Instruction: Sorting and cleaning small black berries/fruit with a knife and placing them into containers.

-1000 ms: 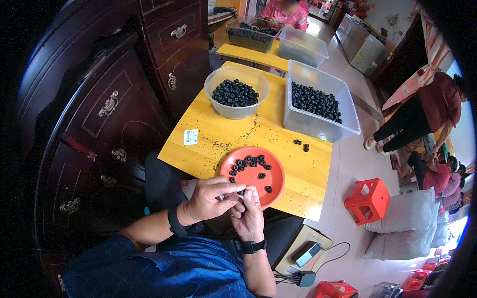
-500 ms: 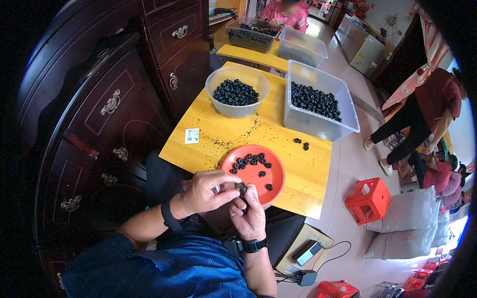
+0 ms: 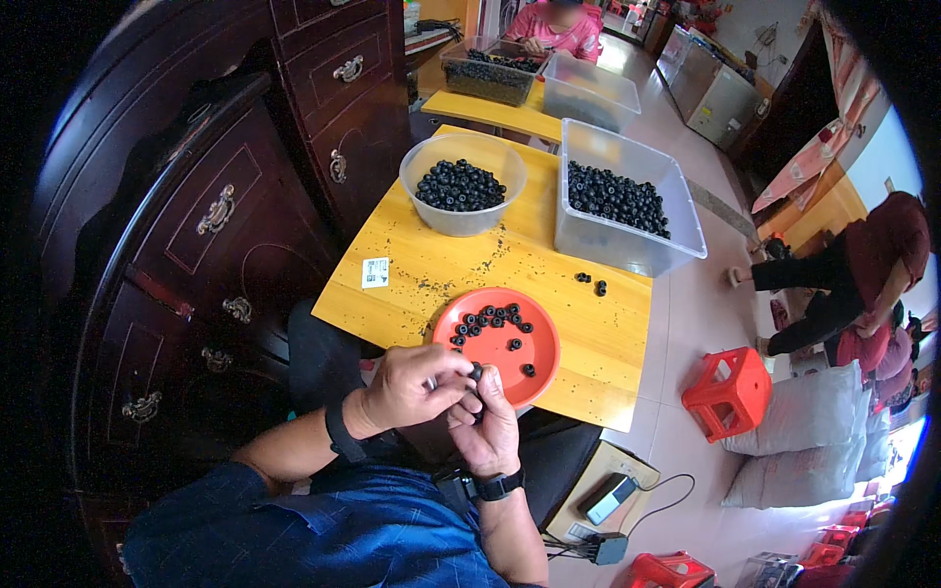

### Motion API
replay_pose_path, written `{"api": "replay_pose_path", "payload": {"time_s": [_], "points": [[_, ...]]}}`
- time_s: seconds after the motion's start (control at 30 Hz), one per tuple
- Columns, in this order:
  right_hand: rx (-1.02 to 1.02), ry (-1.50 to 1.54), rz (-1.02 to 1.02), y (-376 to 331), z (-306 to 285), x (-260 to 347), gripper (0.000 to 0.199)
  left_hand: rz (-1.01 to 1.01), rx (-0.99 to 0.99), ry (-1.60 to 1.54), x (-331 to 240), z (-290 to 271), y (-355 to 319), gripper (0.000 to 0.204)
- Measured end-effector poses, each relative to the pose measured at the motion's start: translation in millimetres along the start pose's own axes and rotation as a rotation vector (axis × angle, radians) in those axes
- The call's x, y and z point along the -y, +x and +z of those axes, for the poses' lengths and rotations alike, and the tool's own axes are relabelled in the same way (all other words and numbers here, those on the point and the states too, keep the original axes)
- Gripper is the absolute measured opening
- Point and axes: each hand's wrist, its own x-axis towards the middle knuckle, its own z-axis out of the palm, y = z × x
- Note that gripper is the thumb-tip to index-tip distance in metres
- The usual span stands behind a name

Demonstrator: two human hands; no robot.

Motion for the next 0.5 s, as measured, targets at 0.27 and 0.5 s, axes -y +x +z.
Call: {"api": "replay_pose_path", "payload": {"time_s": [0.27, 0.5], "points": [[-0.026, -0.122, -0.027, -3, 1, -1, 0.017, -0.275, 0.242, -0.066, 2, -17, 12, 0.031], [-0.001, -0.138, -0.025, -3, 0, 0, 0.023, -0.243, 0.325, 0.005, 7, -17, 12, 0.035]]}}
